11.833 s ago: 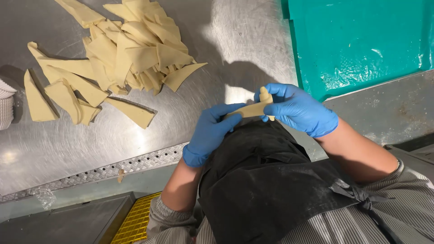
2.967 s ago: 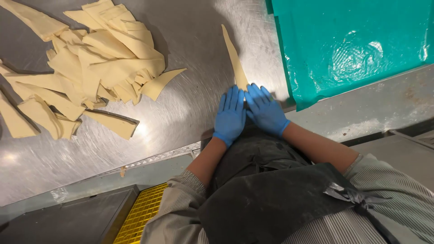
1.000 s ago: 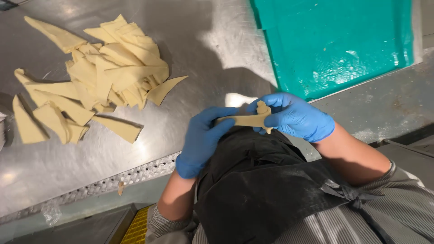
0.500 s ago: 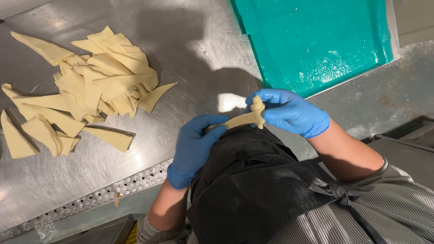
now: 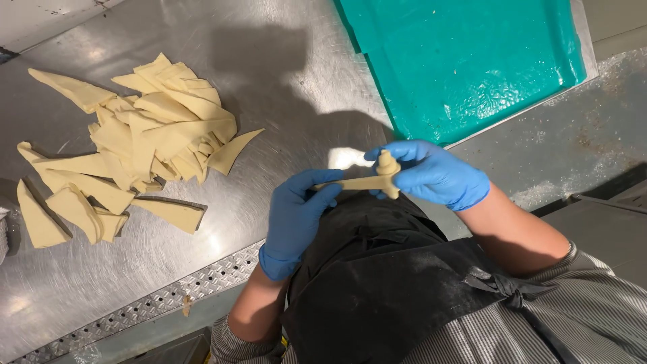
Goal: Rolling individual triangular pieces of dough into croissants and placing them on a tray.
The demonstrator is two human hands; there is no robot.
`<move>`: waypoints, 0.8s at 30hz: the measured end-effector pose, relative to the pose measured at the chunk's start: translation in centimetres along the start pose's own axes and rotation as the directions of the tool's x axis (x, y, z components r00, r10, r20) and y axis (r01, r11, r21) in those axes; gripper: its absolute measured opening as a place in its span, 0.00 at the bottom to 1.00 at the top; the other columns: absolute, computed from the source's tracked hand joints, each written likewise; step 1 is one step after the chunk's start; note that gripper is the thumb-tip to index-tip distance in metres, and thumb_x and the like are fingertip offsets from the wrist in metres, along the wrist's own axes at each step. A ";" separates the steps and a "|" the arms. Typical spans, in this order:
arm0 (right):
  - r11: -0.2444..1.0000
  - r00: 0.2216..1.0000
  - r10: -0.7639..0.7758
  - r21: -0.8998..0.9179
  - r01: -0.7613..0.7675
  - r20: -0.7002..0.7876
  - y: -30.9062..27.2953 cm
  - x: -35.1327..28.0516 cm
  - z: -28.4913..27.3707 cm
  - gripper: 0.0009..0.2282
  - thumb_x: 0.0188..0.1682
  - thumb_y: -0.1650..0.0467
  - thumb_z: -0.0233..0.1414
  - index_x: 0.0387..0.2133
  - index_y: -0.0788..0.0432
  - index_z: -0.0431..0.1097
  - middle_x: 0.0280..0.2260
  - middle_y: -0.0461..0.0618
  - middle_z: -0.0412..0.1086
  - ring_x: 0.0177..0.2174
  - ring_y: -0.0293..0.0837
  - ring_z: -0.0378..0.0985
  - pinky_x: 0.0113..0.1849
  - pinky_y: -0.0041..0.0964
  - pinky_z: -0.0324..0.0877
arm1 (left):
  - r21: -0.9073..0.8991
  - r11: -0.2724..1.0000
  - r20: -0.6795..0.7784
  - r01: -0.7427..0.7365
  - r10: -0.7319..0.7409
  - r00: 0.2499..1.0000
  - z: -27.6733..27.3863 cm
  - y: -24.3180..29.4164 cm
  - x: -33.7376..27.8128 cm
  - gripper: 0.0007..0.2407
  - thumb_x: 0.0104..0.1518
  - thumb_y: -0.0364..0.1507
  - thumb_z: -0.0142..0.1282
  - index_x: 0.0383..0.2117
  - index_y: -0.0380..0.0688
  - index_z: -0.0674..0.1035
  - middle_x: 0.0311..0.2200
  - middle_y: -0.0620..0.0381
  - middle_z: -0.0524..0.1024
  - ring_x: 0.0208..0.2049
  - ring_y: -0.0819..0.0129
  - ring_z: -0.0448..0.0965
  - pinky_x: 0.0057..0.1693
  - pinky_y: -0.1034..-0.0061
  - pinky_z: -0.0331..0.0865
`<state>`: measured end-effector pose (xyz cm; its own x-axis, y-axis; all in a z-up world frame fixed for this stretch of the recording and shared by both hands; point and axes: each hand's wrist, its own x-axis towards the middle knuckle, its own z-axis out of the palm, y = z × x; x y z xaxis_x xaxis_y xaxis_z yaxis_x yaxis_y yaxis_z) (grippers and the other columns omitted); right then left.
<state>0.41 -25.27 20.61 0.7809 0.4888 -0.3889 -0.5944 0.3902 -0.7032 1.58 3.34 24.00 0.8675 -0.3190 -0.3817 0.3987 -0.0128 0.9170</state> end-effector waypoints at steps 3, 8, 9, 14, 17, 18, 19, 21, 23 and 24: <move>0.987 1.000 -0.020 0.158 0.019 0.009 -1.1 -0.4 0.0 0.23 0.43 0.79 0.61 0.54 0.67 0.66 0.52 0.53 0.70 0.48 0.46 0.76 0.49 0.43 0.74 | 0.056 0.998 -0.019 0.002 -0.001 1.000 0.4 0.9 -0.2 0.08 0.57 0.24 0.62 0.42 0.39 0.85 0.29 0.57 0.82 0.27 0.78 0.80 0.37 0.84 0.73; 0.997 0.998 -0.061 0.043 0.062 -0.016 0.0 -2.6 -2.2 0.22 0.48 0.81 0.60 0.57 0.70 0.67 0.50 0.58 0.71 0.48 0.47 0.76 0.51 0.41 0.73 | -0.017 1.000 -0.009 -0.003 0.003 1.000 2.9 -0.1 0.3 0.08 0.58 0.23 0.62 0.42 0.36 0.85 0.29 0.57 0.83 0.28 0.77 0.80 0.37 0.84 0.73; 0.996 0.994 -0.094 0.000 0.094 -0.051 0.0 -2.9 -3.1 0.23 0.48 0.81 0.61 0.57 0.71 0.66 0.51 0.58 0.70 0.49 0.46 0.75 0.51 0.40 0.72 | -0.040 0.999 -0.009 -0.014 0.014 1.000 3.3 0.0 0.6 0.08 0.58 0.23 0.62 0.42 0.36 0.85 0.30 0.57 0.83 0.28 0.77 0.80 0.37 0.84 0.73; 0.977 0.997 -0.071 0.198 0.074 -0.022 -3.0 -3.9 -5.1 0.21 0.48 0.81 0.55 0.57 0.69 0.65 0.50 0.61 0.72 0.49 0.51 0.77 0.51 0.44 0.74 | -0.100 0.995 -0.021 0.011 -0.013 1.000 7.5 -0.1 2.2 0.08 0.58 0.23 0.62 0.42 0.35 0.84 0.30 0.56 0.83 0.29 0.78 0.79 0.38 0.84 0.73; 0.997 0.999 -0.027 0.065 0.029 -0.032 -5.2 -4.6 -5.5 0.21 0.46 0.84 0.50 0.56 0.71 0.66 0.49 0.60 0.71 0.48 0.51 0.78 0.50 0.43 0.74 | -0.131 0.991 -0.011 0.026 -0.028 1.000 10.0 0.6 3.1 0.09 0.57 0.22 0.61 0.42 0.34 0.84 0.31 0.56 0.83 0.29 0.78 0.79 0.38 0.83 0.73; 0.998 1.000 0.016 -0.056 -0.017 -0.017 -6.2 -4.7 -5.7 0.23 0.43 0.86 0.48 0.55 0.73 0.67 0.49 0.60 0.71 0.46 0.51 0.78 0.49 0.42 0.75 | -0.127 0.992 -0.015 0.025 -0.027 1.000 10.8 1.0 3.4 0.09 0.57 0.22 0.61 0.43 0.34 0.84 0.31 0.56 0.83 0.29 0.77 0.80 0.38 0.83 0.73; 0.998 1.000 0.014 -0.059 -0.015 -0.017 -6.9 -5.1 -6.4 0.23 0.43 0.86 0.48 0.55 0.73 0.67 0.49 0.60 0.71 0.46 0.51 0.78 0.49 0.42 0.75 | -0.127 0.992 -0.014 0.021 -0.023 1.000 11.7 0.8 3.7 0.09 0.57 0.22 0.61 0.43 0.34 0.84 0.31 0.56 0.83 0.29 0.77 0.80 0.38 0.83 0.73; 0.999 0.999 0.039 0.036 -0.040 0.016 -8.4 -5.3 -7.8 0.23 0.40 0.85 0.47 0.53 0.69 0.66 0.45 0.59 0.72 0.42 0.53 0.81 0.45 0.44 0.77 | -0.097 0.995 -0.060 -0.007 0.001 0.998 13.0 0.5 4.6 0.09 0.58 0.22 0.60 0.44 0.34 0.84 0.30 0.55 0.83 0.29 0.77 0.79 0.39 0.83 0.73; 0.999 0.999 0.051 0.013 -0.051 0.015 -8.9 -5.8 -9.0 0.22 0.41 0.85 0.48 0.53 0.70 0.66 0.46 0.59 0.72 0.42 0.50 0.79 0.45 0.41 0.75 | -0.123 0.992 -0.072 -0.011 0.002 0.997 15.0 0.3 4.9 0.09 0.58 0.22 0.60 0.43 0.34 0.84 0.31 0.56 0.83 0.30 0.77 0.79 0.39 0.83 0.73; 0.998 0.998 0.065 -0.012 -0.065 0.008 -9.2 -5.9 -9.6 0.21 0.42 0.85 0.49 0.52 0.71 0.67 0.46 0.58 0.72 0.42 0.47 0.77 0.44 0.39 0.73 | -0.155 0.988 -0.080 -0.014 0.001 0.997 15.9 0.2 5.1 0.09 0.58 0.22 0.60 0.43 0.34 0.84 0.31 0.56 0.83 0.30 0.77 0.79 0.40 0.82 0.73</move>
<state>3.16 -39.22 23.67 0.7393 0.5192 -0.4288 -0.6413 0.3485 -0.6836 1.42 -13.36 24.09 0.8891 -0.2418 -0.3886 0.4280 0.1390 0.8930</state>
